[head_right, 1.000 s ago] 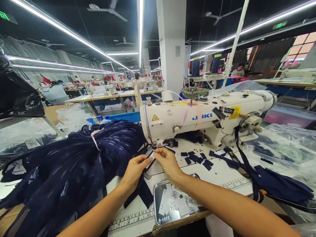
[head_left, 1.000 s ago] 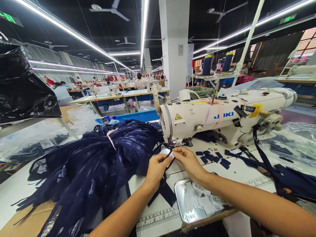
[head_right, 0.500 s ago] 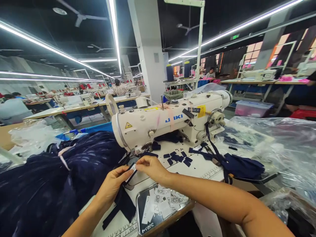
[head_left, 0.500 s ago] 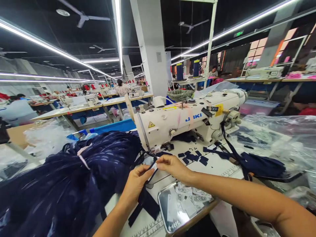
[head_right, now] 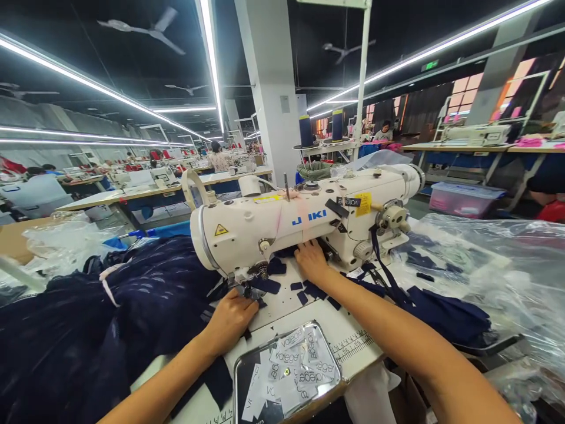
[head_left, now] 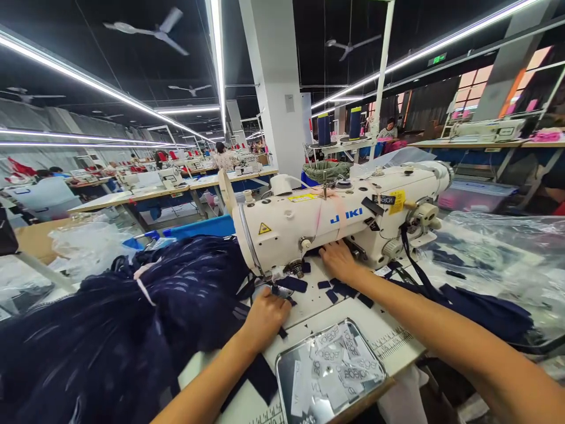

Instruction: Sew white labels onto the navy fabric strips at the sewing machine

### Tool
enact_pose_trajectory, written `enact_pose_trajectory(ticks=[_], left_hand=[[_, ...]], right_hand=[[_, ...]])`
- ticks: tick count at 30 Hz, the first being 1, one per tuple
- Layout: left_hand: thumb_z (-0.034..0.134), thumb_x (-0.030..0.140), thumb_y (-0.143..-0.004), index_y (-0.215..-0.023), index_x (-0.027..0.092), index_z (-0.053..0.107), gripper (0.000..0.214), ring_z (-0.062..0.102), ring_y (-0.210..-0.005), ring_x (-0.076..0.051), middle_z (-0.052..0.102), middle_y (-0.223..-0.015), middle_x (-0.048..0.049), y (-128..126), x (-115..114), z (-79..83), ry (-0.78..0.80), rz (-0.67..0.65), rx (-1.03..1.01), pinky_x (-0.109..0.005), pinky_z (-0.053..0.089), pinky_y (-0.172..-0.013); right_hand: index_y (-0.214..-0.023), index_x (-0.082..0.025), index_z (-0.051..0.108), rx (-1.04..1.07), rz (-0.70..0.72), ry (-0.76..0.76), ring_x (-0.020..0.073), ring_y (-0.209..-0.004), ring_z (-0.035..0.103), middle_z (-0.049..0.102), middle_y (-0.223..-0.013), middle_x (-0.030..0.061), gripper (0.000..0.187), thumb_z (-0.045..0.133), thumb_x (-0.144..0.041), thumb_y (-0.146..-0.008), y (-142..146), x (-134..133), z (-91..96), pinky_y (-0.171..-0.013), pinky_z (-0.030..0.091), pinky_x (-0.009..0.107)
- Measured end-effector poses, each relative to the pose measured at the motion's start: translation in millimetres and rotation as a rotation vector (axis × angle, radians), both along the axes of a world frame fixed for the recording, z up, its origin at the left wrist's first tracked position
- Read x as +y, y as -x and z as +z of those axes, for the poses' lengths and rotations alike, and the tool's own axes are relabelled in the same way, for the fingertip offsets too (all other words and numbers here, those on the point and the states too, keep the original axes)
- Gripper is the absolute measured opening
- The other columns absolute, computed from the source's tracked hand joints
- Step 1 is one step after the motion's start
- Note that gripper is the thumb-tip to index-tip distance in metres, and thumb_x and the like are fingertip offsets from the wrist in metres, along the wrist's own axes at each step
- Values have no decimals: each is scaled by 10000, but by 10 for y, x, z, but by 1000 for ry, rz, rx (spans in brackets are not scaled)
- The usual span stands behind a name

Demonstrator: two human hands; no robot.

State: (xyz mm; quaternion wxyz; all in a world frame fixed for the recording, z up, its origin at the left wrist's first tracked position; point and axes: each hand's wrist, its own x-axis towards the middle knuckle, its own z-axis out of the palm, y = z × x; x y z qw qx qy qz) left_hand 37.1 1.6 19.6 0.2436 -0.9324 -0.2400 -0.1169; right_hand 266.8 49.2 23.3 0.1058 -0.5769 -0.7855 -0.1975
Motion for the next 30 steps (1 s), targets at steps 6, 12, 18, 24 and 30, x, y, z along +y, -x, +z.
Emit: enact_pose_trajectory(ticks=[6, 12, 18, 24, 30], left_hand=[[364, 24, -814, -659, 144, 511, 245, 484, -525, -160, 539, -555, -26, 119, -45, -50, 40, 34, 96, -316, 294, -609], [393, 33, -800, -680, 127, 543, 215, 502, -543, -168, 563, -585, -53, 221, -121, -4, 14, 52, 191, -320, 280, -598], [442, 37, -789, -668, 117, 544, 177, 521, -529, -172, 571, -576, -50, 242, -161, -58, -26, 72, 213, -317, 294, -595], [468, 43, -787, -632, 117, 515, 178, 515, -494, -157, 562, -552, -28, 323, -184, -130, -98, 55, 179, -305, 294, -576], [458, 51, -794, -633, 123, 507, 183, 516, -486, -151, 562, -548, -21, 336, -187, -154, -132, 47, 149, -305, 308, -580]], right_hand=[[-838, -103, 634, 74, -90, -43, 265, -829, 551, 640, -816, 163, 258, 403, -16, -765, -95, 135, -74, -771, 340, 385], [-740, -136, 591, 91, 422, -294, 200, -763, 526, 618, -772, 96, 249, 368, -75, -831, 50, -178, -77, -771, 376, 345], [-747, -132, 580, -178, 896, -177, 175, -868, 503, 601, -869, 86, 241, 380, -86, -872, 394, -403, -141, -762, 380, 317], [-779, -145, 585, 81, 596, 14, 172, -765, 523, 589, -851, 70, 151, 446, -164, -836, 565, -458, -142, -685, 398, 305], [-841, -116, 587, 121, 279, 144, 215, -807, 537, 581, -855, 95, 180, 510, -272, -795, 889, -559, -119, -728, 410, 328]])
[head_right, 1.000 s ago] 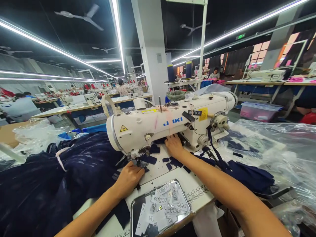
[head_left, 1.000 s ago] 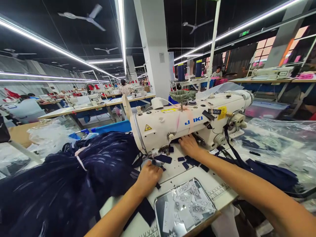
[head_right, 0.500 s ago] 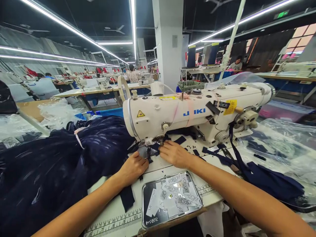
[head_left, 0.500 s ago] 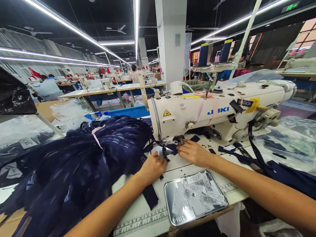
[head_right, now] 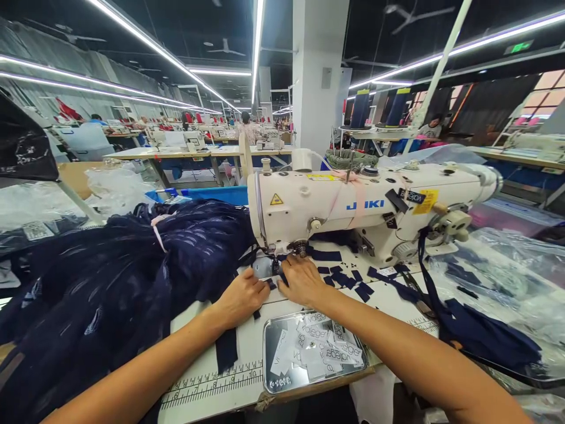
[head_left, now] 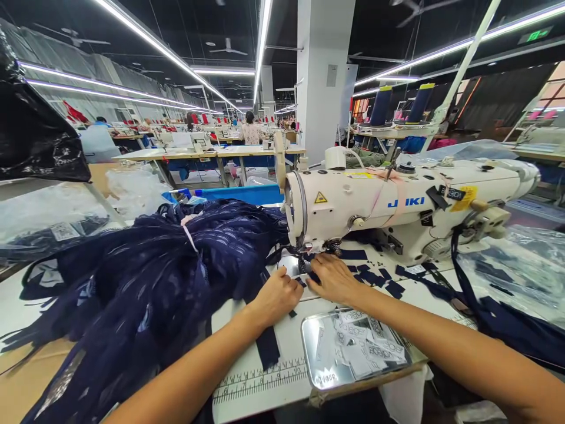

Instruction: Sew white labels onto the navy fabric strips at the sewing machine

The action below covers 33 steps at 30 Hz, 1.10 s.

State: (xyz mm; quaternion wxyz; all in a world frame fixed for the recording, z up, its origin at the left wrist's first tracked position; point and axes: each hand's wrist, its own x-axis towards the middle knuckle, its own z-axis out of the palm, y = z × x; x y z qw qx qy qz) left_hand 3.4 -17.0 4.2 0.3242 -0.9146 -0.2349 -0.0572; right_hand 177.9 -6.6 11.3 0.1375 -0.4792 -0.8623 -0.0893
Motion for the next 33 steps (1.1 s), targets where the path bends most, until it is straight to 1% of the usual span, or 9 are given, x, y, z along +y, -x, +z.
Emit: enact_pose_trajectory(ticks=[3, 7, 10, 14, 19, 22, 26, 30, 33], left_hand=[[458, 47, -788, -618, 128, 495, 191, 509, -475, -148, 552, -536, -13, 8, -7, -1, -7, -11, -22, -300, 315, -577], [446, 38, -785, -608, 134, 482, 205, 499, -461, -148, 532, -518, -6, 6, 4, -7, -43, -32, -73, -295, 324, -574], [401, 28, -802, -626, 132, 490, 223, 491, -452, -145, 520, -508, -5, -3, 11, -11, -82, -50, -121, -292, 331, -572], [334, 32, -840, -721, 108, 530, 241, 496, -466, -137, 530, -530, -10, -22, 16, -16, -114, -65, -173, -286, 343, -581], [322, 32, -844, -754, 87, 544, 246, 496, -468, -139, 534, -534, -14, -58, 44, -31, -122, -85, -191, -288, 348, -577], [331, 26, -832, -756, 88, 547, 237, 492, -460, -140, 525, -516, -10, -78, 62, -35, -106, -76, -170, -287, 349, -575], [366, 30, -812, -717, 110, 538, 212, 493, -460, -143, 523, -513, -8, -88, 64, -28, -53, -58, -121, -289, 348, -579], [405, 40, -801, -701, 115, 537, 182, 500, -473, -150, 532, -526, -12, -80, 62, -26, -20, -58, -100, -296, 341, -580], [423, 41, -794, -707, 110, 541, 162, 501, -478, -154, 535, -531, -15, -74, 67, -36, 0, -47, -90, -300, 335, -582]], right_hand=[[-832, -135, 599, -40, 11, 16, 209, -849, 535, 580, -886, 89, 146, 468, -194, -807, 22, 9, -6, -772, 393, 325], [-774, -144, 596, -14, 43, 58, 186, -824, 529, 576, -858, 72, 152, 449, -117, -799, -53, 48, -7, -737, 388, 294], [-714, -143, 576, 97, 46, 125, 163, -761, 519, 563, -792, 52, 139, 465, -108, -790, -84, 87, -26, -709, 384, 273], [-652, -152, 539, 293, 58, 250, 129, -678, 500, 534, -721, 15, 144, 490, -109, -780, -62, 129, -70, -646, 364, 241], [-582, -161, 495, 434, 33, 344, 102, -594, 458, 481, -636, -21, 192, 495, -92, -761, -23, 135, -80, -576, 316, 224], [-575, -162, 494, 474, 45, 361, 95, -581, 446, 476, -643, -25, 198, 486, -89, -760, -24, 130, -78, -558, 303, 222], [-590, -161, 512, 466, 46, 353, 94, -572, 447, 478, -653, -23, 189, 491, -95, -766, -27, 122, -93, -558, 312, 224], [-622, -160, 532, 432, 51, 319, 107, -618, 478, 495, -687, -10, 164, 498, -102, -771, -28, 123, -110, -592, 341, 235], [-644, -163, 556, 436, 62, 323, 116, -649, 498, 519, -700, -5, 158, 499, -116, -784, -45, 122, -103, -606, 361, 241]])
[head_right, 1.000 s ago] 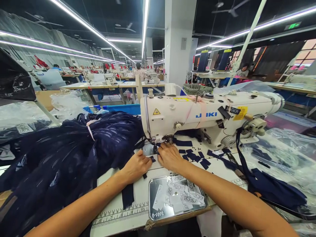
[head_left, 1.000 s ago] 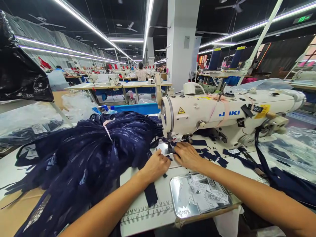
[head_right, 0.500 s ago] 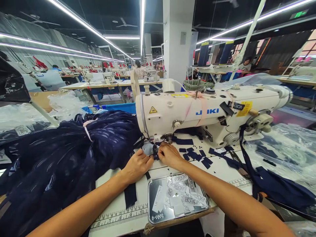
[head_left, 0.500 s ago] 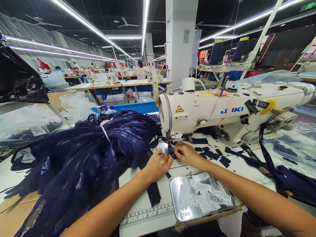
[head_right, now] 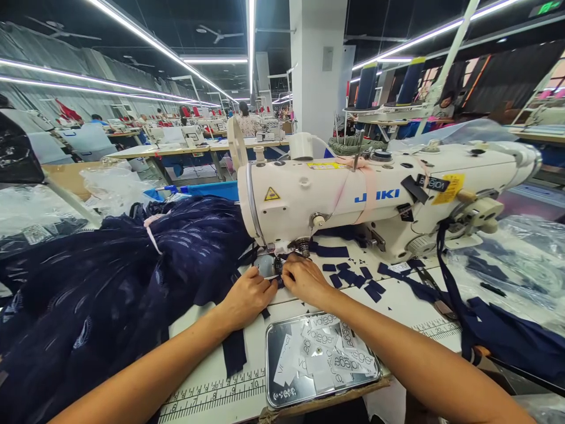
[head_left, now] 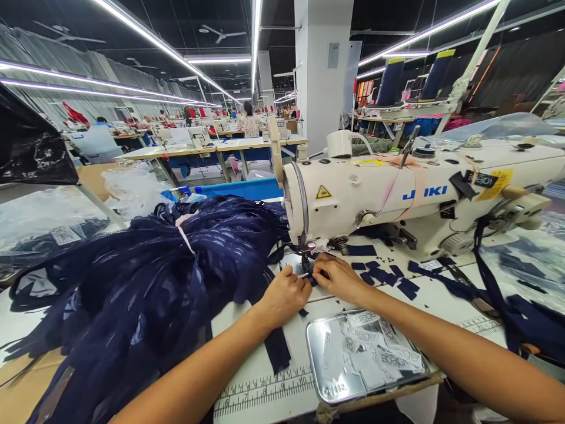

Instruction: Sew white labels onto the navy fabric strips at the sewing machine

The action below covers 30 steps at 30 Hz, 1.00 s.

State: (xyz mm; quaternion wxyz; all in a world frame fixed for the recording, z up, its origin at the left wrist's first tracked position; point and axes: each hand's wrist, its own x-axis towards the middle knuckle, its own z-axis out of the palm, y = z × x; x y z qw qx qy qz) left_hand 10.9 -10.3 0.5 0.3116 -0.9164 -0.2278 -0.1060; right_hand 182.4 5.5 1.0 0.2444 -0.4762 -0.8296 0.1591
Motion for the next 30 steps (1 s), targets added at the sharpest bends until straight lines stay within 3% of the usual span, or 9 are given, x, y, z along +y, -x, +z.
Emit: enact_pose_trajectory(ticks=[3, 6, 10, 14, 19, 25, 30], left_hand=[[415, 36, -798, -725, 102, 543, 162, 499, -481, -153, 532, -529, -18, -6, 3, -11, 36, 22, 14, -304, 333, -587], [418, 42, -799, -708, 108, 537, 163, 495, -481, -150, 530, -532, -18, -16, -1, -8, 96, 41, 15, -309, 336, -587], [471, 72, -791, -653, 125, 528, 159, 502, -518, -152, 540, -566, -20, 41, -18, 51, 165, 73, -18, -312, 342, -579], [514, 155, -801, -634, 147, 536, 168, 546, -708, -181, 595, -751, -44, 171, -48, 140, 254, 67, -95, -325, 373, -628], [476, 125, -832, -749, 133, 573, 128, 558, -889, -159, 616, -1008, -58, 112, -40, 93, 368, -26, -120, -304, 406, -827], [489, 75, -801, -747, 111, 571, 104, 589, -785, -178, 641, -847, -74, -139, 17, 12, 369, 99, -74, -306, 456, -750], [464, 68, -810, -743, 111, 564, 127, 598, -788, -182, 638, -825, -82, -203, 21, 19, 381, 140, -92, -308, 465, -750]], right_hand=[[-733, -177, 611, 16, 38, 9, 133, -752, 530, 573, -777, 4, 122, 515, -126, -789, -26, -41, 21, -676, 394, 258], [-839, -192, 640, -124, 93, -88, 170, -862, 525, 589, -909, 30, 159, 516, -107, -788, -22, -142, 29, -756, 407, 310], [-888, -136, 623, -473, 108, -294, 217, -845, 516, 569, -901, 96, 217, 463, -38, -778, 45, -292, 10, -693, 437, 337], [-908, -104, 609, -623, 213, -404, 211, -828, 525, 569, -876, 122, 231, 452, -16, -763, 38, -281, 20, -641, 463, 298], [-1003, -117, 596, -633, 373, -515, 191, -888, 541, 604, -990, 109, 286, 412, -30, -802, -145, -41, 41, -724, 483, 296], [-1118, -101, 557, -574, 360, -497, 229, -1025, 536, 573, -1153, 130, 344, 432, -32, -806, -261, 164, -37, -781, 501, 347], [-1160, -93, 539, -510, 371, -471, 232, -1076, 524, 546, -1199, 146, 379, 421, -26, -806, -281, 206, -89, -832, 495, 363]])
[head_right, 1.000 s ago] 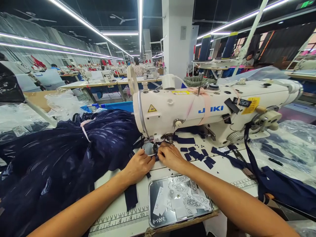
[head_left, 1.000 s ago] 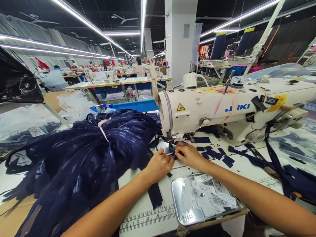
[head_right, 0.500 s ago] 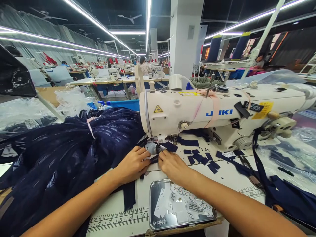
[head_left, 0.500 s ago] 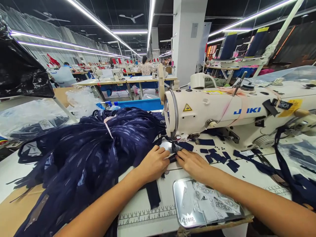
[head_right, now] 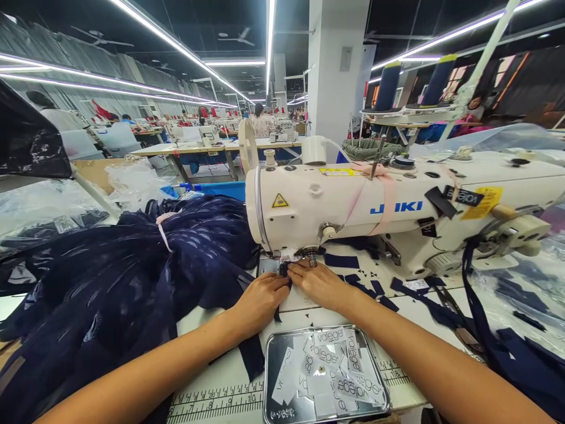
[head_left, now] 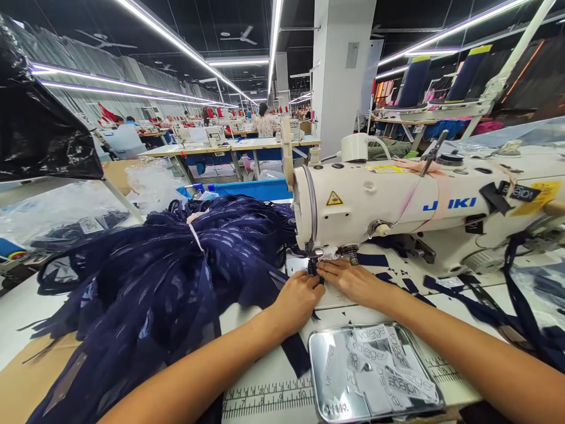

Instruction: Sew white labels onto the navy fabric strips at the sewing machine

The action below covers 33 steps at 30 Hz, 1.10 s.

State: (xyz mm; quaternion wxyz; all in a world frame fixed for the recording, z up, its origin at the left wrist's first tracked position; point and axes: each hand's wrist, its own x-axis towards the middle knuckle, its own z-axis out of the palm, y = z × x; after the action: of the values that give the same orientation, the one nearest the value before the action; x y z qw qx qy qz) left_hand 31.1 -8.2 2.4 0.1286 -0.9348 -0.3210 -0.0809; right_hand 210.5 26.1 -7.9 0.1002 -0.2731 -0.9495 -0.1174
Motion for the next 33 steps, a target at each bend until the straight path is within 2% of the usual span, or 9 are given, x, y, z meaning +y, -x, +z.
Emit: enact_pose_trajectory(ticks=[3, 18, 28, 33], left_hand=[[457, 62, -813, -734, 116, 554, 136, 599, -789, -180, 636, -829, -81, -8, -3, -22, -1, 22, -33, -311, 466, -760], [469, 65, -813, -753, 101, 572, 125, 613, -770, -187, 647, -844, -108, -106, 32, -70, -85, 107, -59, -317, 477, -733], [461, 63, -813, -734, 120, 572, 147, 619, -744, -171, 661, -832, -82, -95, 39, -105, -183, 136, -98, -330, 448, -778], [465, 34, -785, -747, 118, 571, 140, 626, -780, -178, 670, -847, -76, -6, 46, -60, -127, 95, -95, -366, 421, -861]], right_hand=[[-1158, -74, 541, 0, 5, -8, 243, -1081, 521, 552, -1188, 160, 379, 423, -29, -801, -5, 8, -13, -841, 492, 368], [-1206, -133, 505, -10, -87, -18, 226, -1026, 559, 524, -1234, 128, 445, 415, -27, -784, -1, 51, -60, -796, 500, 356], [-1177, -110, 528, 3, -88, -39, 230, -1028, 549, 573, -1164, 136, 397, 402, -40, -807, 35, 62, 9, -858, 435, 385], [-1158, -135, 552, 54, -51, 24, 221, -1022, 548, 573, -1166, 123, 381, 382, -65, -825, 0, 74, 73, -863, 421, 389]])
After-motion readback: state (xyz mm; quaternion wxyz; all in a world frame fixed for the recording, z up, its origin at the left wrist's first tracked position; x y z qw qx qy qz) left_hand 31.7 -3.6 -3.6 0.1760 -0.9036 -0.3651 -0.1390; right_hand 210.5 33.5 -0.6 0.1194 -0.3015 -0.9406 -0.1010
